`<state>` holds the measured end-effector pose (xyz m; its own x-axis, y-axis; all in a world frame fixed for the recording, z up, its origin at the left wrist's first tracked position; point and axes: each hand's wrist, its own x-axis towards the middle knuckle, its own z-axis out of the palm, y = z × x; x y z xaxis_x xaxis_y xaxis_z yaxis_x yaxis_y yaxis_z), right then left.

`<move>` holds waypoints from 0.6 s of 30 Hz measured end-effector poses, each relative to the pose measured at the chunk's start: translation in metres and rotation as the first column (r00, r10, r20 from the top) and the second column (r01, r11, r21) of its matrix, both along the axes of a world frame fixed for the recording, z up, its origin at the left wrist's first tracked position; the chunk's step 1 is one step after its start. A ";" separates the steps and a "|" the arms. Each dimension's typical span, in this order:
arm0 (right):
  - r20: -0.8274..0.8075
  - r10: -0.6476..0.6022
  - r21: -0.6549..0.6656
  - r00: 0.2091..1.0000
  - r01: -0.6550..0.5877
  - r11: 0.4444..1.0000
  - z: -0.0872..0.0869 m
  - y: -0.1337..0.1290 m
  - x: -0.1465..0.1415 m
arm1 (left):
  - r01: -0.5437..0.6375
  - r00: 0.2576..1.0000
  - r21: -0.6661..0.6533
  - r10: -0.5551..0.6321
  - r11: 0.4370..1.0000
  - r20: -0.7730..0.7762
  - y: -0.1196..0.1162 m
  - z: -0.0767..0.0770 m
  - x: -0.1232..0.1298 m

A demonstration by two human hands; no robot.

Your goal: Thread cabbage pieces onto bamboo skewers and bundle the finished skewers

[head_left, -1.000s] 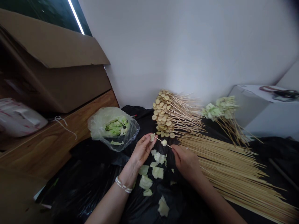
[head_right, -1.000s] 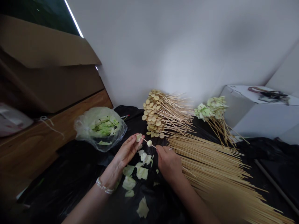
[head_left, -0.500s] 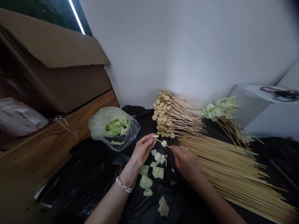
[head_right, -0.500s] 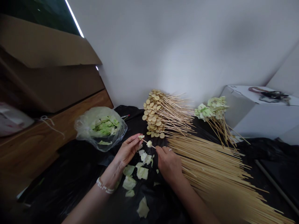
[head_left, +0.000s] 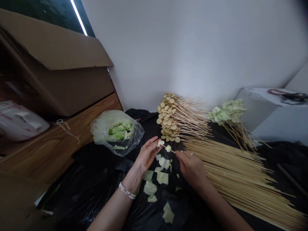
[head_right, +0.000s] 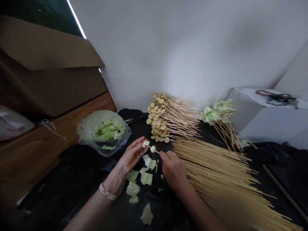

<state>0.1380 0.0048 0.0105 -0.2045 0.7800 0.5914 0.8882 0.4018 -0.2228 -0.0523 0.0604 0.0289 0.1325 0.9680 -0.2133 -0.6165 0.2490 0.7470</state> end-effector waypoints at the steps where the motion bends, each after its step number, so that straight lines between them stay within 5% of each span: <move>1: -0.010 0.008 -0.013 1.000 -0.008 1.000 -0.001 0.000 0.000 | 0.016 1.000 -0.004 -0.016 1.000 -0.004 -0.001 0.000 0.001; 13: -0.079 0.017 -0.027 0.997 -0.019 0.999 -0.002 0.002 -0.002 | 0.070 0.992 0.025 -0.067 0.997 -0.103 -0.004 0.000 0.005; 18: -0.106 -0.052 0.019 0.993 0.055 0.998 0.000 0.005 0.006 | 0.087 0.914 0.140 -0.023 0.986 -0.405 -0.001 -0.001 0.000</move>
